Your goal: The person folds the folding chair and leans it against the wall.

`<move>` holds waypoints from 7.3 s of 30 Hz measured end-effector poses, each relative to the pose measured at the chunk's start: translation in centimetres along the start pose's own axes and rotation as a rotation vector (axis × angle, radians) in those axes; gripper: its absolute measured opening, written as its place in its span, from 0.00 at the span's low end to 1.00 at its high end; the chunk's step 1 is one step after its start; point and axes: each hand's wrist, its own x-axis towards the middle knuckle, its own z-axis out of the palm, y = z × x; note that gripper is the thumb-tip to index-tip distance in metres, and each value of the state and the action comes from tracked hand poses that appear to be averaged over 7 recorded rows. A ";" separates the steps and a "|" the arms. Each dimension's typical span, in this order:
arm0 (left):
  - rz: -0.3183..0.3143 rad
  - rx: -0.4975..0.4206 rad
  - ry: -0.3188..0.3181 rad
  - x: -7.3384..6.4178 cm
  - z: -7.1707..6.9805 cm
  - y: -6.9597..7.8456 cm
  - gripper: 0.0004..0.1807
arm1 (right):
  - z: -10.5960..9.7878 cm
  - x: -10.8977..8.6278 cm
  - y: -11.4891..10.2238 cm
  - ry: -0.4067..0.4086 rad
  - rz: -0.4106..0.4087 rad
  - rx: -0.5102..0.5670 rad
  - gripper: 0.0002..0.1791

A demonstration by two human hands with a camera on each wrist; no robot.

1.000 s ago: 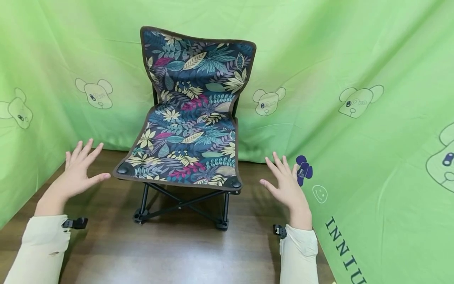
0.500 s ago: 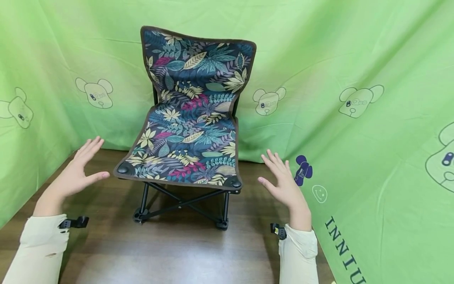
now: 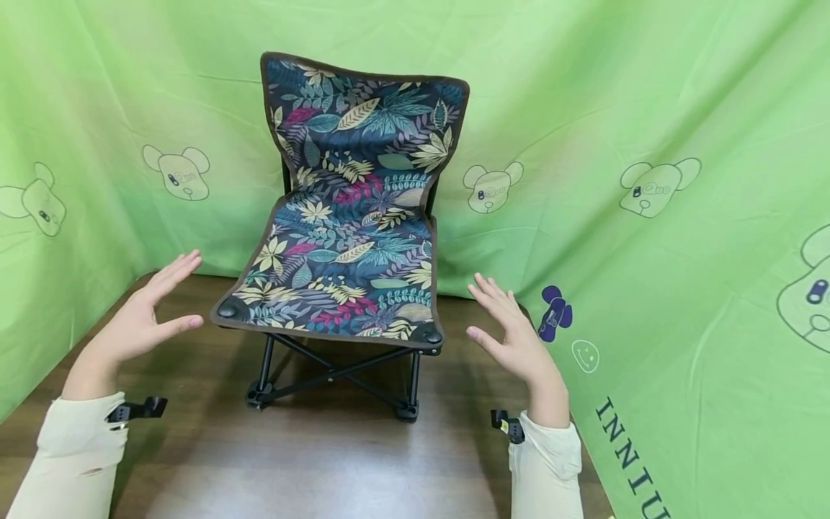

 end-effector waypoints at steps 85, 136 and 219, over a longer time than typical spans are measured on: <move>0.466 -0.413 -0.032 1.6 3.9 3.3 0.32 | 2.6 3.5 -4.5 -0.119 -0.628 0.539 0.35; 0.650 -0.357 0.196 3.6 6.2 5.6 0.24 | 2.5 5.0 -6.0 0.032 -0.679 0.467 0.19; 0.844 -0.024 0.263 7.6 4.1 10.6 0.25 | 2.4 9.8 -12.2 0.216 -0.669 0.320 0.18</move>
